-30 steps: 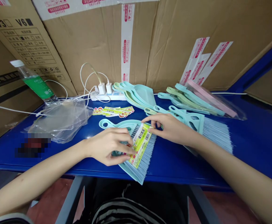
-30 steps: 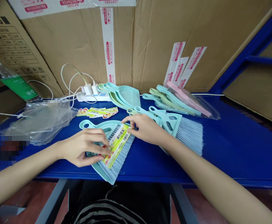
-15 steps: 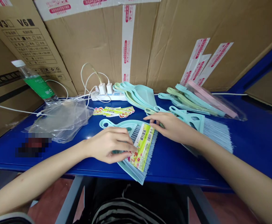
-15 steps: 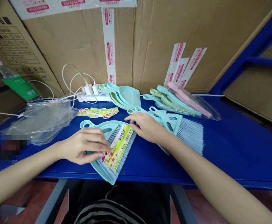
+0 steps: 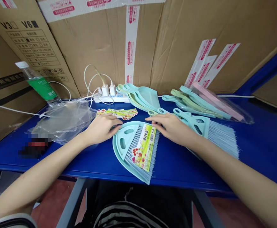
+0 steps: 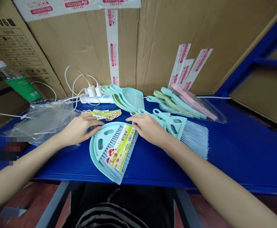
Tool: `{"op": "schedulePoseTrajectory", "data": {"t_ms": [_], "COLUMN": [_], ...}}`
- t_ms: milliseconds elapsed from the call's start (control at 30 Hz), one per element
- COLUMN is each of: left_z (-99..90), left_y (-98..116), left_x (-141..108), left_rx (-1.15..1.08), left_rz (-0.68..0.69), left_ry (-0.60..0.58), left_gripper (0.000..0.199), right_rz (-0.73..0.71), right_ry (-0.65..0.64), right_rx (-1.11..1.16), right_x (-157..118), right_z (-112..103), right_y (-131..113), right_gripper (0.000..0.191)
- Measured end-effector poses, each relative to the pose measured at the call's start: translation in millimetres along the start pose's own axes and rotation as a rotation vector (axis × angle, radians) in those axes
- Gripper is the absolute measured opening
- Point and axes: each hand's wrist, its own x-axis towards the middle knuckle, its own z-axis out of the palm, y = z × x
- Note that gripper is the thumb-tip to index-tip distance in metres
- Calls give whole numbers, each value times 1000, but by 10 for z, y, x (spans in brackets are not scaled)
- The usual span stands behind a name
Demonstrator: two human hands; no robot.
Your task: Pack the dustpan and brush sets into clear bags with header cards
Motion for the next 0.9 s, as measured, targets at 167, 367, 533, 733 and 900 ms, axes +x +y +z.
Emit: {"op": "schedulePoseTrajectory", "data": {"t_ms": [167,367,533,733,900], "left_z": [-55,-72,-64,-343,-530], "left_y": [8,6,25,-111,-611], "left_x": [5,-7,4,14,-202], "left_rx": [-11,4,-42,178,292], "left_rz": [-60,-101,-116,-544,-941], "left_ry": [-123,-165,-199,-174,-236], "left_gripper": [35,34,34,43,46], "right_rz": [13,-55,-254,-409,-405], "right_ry": [60,86,2,-112,-165], "right_rx": [-1,-25,59,188,252], "right_x": [-7,-30,-31,-58,-84], "right_z": [3,-103,-134,-82,-44], "right_y": [-57,-125,-288,-468,-492], "right_gripper": [42,39,35,34,33]}}
